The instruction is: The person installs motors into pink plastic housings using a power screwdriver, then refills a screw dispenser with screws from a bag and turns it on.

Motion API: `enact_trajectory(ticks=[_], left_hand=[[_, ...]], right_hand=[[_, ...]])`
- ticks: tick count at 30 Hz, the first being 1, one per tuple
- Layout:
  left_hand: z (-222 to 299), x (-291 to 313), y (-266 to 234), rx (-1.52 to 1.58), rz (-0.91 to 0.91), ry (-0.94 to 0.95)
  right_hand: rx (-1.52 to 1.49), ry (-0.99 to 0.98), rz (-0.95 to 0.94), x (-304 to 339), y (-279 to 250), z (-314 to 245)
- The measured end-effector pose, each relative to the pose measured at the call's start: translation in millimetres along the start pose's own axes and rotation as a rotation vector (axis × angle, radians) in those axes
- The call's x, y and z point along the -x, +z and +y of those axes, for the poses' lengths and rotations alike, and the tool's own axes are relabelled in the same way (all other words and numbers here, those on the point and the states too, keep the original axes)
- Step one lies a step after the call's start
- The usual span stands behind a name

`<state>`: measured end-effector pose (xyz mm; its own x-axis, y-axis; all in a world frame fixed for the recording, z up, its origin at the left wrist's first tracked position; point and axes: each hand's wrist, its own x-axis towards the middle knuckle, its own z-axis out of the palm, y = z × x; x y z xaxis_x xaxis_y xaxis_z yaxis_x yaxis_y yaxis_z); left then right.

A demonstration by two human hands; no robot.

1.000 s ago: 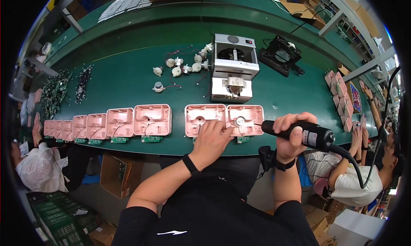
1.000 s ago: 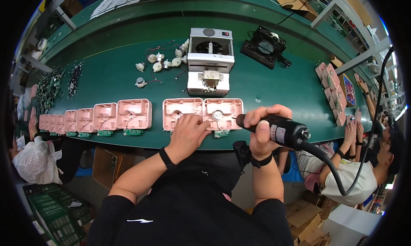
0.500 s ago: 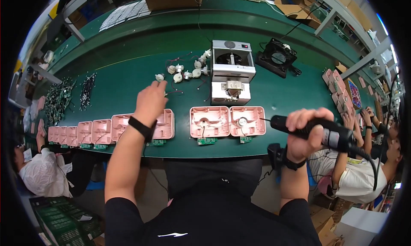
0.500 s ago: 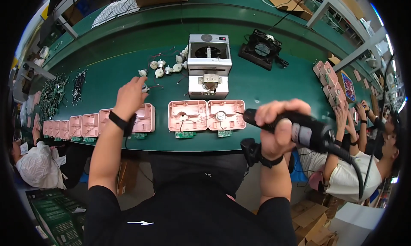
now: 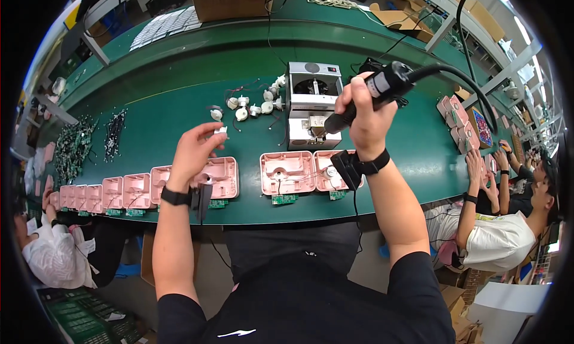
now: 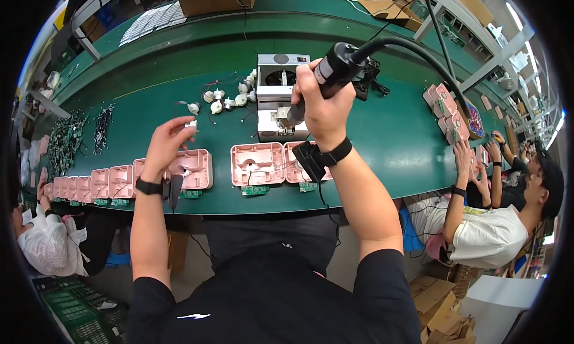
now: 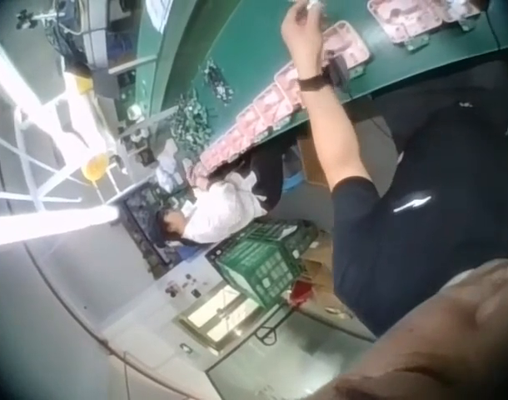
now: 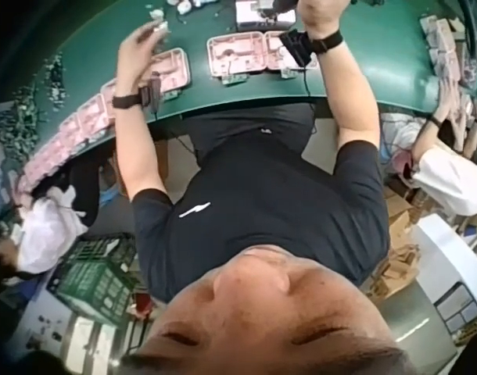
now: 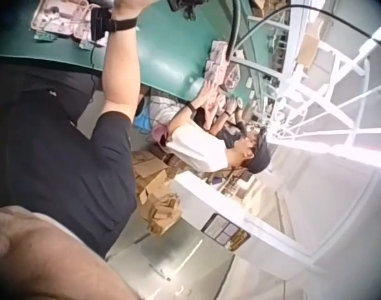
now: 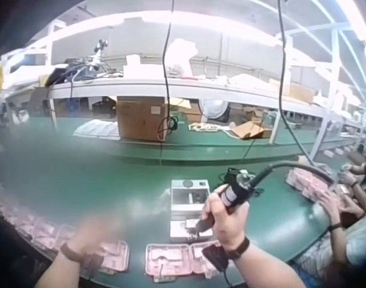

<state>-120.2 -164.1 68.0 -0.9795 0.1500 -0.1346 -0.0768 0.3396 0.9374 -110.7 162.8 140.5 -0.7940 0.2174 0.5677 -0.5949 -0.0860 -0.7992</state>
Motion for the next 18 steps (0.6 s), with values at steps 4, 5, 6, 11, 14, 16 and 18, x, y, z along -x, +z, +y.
enact_trajectory(ticks=[4,5,6,11,14,16,18], left_hand=[[-1,36,16,0.722,-0.128,0.038],[-1,43,21,0.726,-0.125,0.034],[-2,50,25,0.815,-0.157,0.010],[-12,71,48,0.978,-0.221,-0.081],[-16,79,64,0.970,-0.241,-0.132],[-17,78,71,0.966,-0.272,-0.164],[-19,76,76,0.891,-0.277,-0.166]], right_hand=[[0.068,0.022,-0.032,-4,0,18],[0.070,0.028,-0.036,-3,0,18],[0.058,0.063,-0.028,-2,1,16],[-0.047,0.138,0.008,15,1,-8],[-0.132,0.142,0.015,39,-6,-27],[-0.231,0.127,-0.004,54,-12,-36],[-0.223,0.136,-0.031,68,-17,-42]])
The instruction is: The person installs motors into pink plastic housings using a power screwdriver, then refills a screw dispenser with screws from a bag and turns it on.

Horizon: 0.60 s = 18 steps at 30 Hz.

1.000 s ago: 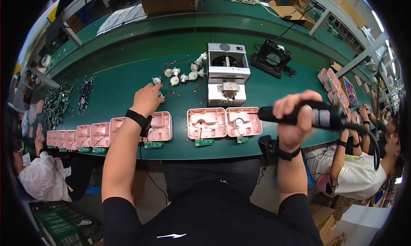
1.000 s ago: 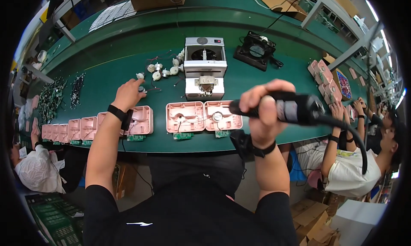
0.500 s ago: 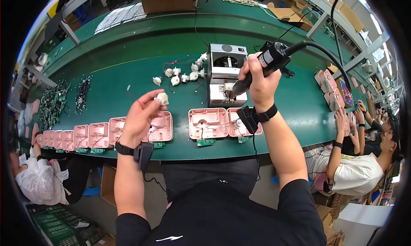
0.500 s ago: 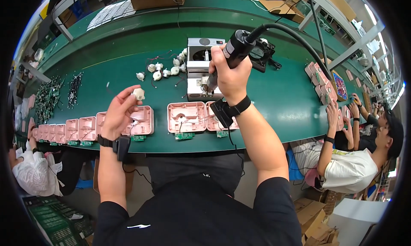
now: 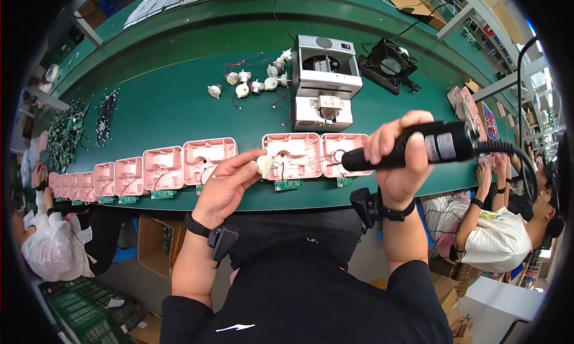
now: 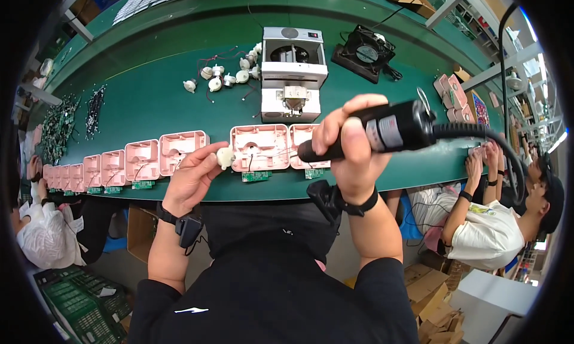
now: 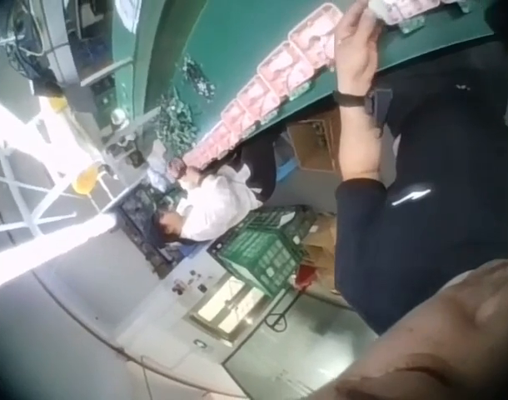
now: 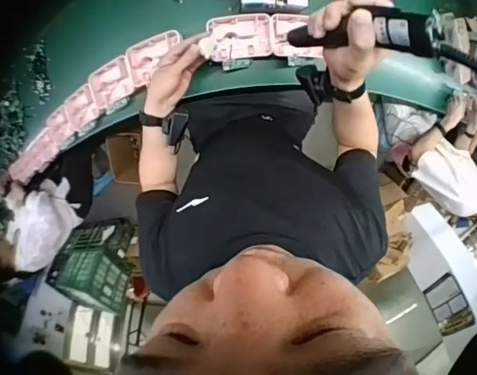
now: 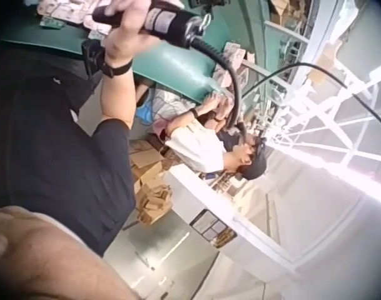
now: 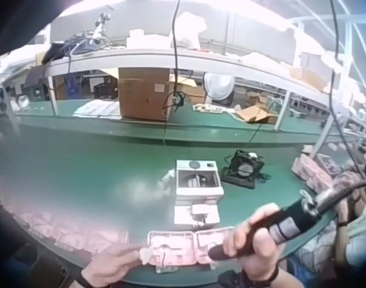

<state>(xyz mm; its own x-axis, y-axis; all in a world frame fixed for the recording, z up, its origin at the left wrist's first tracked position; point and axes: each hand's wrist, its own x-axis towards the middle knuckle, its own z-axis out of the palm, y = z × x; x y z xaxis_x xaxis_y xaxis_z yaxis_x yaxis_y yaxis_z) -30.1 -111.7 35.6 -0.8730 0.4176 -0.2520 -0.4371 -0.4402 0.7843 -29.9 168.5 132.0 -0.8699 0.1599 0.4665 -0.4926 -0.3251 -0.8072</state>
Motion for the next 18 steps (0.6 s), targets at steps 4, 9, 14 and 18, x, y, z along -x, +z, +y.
enact_trajectory(ticks=[4,9,14,18], left_hand=[[-2,-9,12,-0.497,0.047,0.140],[-12,-23,28,-1.291,0.028,0.589],[-22,-29,29,-1.448,0.007,0.717],[-24,-31,37,-1.512,0.004,0.729]], right_hand=[[0.020,0.023,-0.064,22,-4,-11],[0.026,0.036,-0.083,31,-5,-16],[0.011,0.042,-0.102,36,-11,-21],[-0.006,0.053,-0.109,39,-14,-24]])
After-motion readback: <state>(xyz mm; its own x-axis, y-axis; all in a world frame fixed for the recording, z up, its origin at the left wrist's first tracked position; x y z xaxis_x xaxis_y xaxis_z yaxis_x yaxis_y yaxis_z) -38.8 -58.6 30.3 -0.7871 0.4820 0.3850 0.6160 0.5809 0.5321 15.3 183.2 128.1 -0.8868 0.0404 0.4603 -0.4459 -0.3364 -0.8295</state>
